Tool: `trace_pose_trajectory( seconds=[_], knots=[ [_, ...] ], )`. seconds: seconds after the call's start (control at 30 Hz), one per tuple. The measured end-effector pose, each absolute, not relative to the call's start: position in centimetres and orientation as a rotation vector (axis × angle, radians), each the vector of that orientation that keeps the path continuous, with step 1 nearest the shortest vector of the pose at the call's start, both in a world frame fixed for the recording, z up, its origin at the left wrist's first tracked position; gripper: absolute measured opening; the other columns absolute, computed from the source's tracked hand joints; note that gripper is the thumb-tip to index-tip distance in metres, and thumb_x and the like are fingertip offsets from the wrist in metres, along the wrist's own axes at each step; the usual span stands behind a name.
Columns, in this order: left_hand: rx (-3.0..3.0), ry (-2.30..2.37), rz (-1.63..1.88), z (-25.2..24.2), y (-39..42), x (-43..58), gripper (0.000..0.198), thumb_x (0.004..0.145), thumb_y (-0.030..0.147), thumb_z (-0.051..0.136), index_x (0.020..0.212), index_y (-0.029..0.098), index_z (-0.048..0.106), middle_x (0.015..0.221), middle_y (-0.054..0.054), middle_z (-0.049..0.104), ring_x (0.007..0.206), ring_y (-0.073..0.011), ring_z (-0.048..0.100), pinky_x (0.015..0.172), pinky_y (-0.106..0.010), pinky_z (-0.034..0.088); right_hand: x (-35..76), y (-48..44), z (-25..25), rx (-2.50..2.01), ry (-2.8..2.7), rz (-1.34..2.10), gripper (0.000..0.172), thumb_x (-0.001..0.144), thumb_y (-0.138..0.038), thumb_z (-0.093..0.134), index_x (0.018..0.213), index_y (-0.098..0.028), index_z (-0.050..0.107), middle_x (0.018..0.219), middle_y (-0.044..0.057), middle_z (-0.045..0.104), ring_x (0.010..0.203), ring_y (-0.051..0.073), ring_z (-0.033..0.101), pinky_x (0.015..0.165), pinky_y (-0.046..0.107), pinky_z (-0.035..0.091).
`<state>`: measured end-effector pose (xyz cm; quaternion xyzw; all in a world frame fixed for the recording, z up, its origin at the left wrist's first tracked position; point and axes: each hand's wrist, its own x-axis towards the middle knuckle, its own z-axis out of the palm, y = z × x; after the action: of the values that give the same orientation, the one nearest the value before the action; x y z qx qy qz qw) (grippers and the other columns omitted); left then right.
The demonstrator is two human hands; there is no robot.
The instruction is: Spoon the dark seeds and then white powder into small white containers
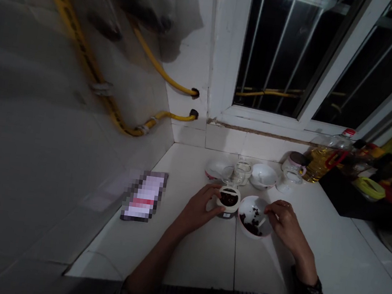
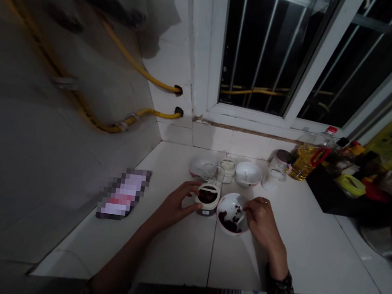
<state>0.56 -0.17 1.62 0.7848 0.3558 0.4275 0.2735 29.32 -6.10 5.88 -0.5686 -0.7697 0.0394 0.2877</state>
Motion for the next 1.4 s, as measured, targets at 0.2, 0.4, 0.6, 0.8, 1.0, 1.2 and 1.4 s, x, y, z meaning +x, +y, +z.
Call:
trace_pose_trajectory(
  seconds=[0.2,0.4,0.6,0.8,1.0,1.2,1.4],
  knots=[
    [2.113,0.944,1.146,1.7,-0.1,0.5,0.017,0.087,0.031,0.069,0.098,0.023,0.058,0.128,-0.010,0.061,0.121,-0.0258,0.060,0.100,-0.044,0.051,28.2,-5.1,4.6,-1.633,-1.745,0.326,0.024,0.079,-0.028,0.047,0.072,-0.024,0.070,0.063,0.004,0.066,0.080,0.026,0.061,0.090,0.043,0.041],
    [2.116,0.967,1.148,1.7,-0.2,0.5,0.019,0.085,0.029,0.070,0.098,0.023,0.058,0.128,-0.009,0.061,0.121,-0.0257,0.060,0.101,-0.044,0.050,29.0,-5.2,5.3,-1.652,-1.476,0.387,0.020,0.071,-0.035,0.053,0.068,-0.024,0.069,0.056,0.002,0.060,0.072,0.025,0.059,0.081,0.038,0.043],
    [2.125,0.953,1.138,1.8,-0.3,0.5,0.018,0.086,0.030,0.069,0.100,0.023,0.057,0.129,-0.010,0.061,0.121,-0.0253,0.060,0.100,-0.043,0.051,28.7,-5.2,5.5,-1.556,-1.198,0.637,0.017,0.065,-0.037,0.057,0.063,-0.022,0.066,0.054,0.000,0.057,0.059,0.019,0.053,0.063,0.031,0.041],
    [2.120,0.963,1.133,1.8,-0.2,0.5,0.020,0.086,0.032,0.070,0.100,0.023,0.058,0.129,-0.010,0.061,0.120,-0.0254,0.061,0.100,-0.043,0.052,28.9,-5.0,5.1,-1.498,-1.117,0.702,0.016,0.061,-0.037,0.061,0.061,-0.022,0.068,0.051,0.000,0.056,0.058,0.019,0.052,0.061,0.031,0.040],
    [2.094,0.939,1.156,1.8,-0.1,0.6,0.017,0.086,0.030,0.069,0.098,0.023,0.058,0.128,-0.009,0.061,0.121,-0.0250,0.060,0.102,-0.044,0.050,28.9,-4.6,5.1,-1.461,-1.056,0.697,0.018,0.062,-0.039,0.063,0.065,-0.021,0.067,0.053,0.000,0.057,0.059,0.019,0.052,0.063,0.032,0.040],
    [2.091,0.927,1.145,1.8,-0.1,0.6,0.018,0.086,0.030,0.069,0.098,0.023,0.057,0.127,-0.009,0.061,0.122,-0.0252,0.059,0.102,-0.043,0.050,26.5,-4.3,6.8,-1.396,-1.189,0.415,0.021,0.078,-0.042,0.060,0.078,-0.022,0.068,0.063,0.000,0.062,0.067,0.020,0.058,0.073,0.034,0.045],
    [2.087,0.934,1.135,1.8,-0.2,0.7,0.019,0.086,0.027,0.070,0.099,0.024,0.057,0.129,-0.008,0.059,0.120,-0.0249,0.059,0.098,-0.041,0.051,23.1,-4.4,7.8,-1.150,-1.768,-0.166,0.020,0.092,-0.019,0.048,0.089,-0.024,0.067,0.079,0.004,0.070,0.093,0.024,0.064,0.093,0.042,0.045]
  ],
)
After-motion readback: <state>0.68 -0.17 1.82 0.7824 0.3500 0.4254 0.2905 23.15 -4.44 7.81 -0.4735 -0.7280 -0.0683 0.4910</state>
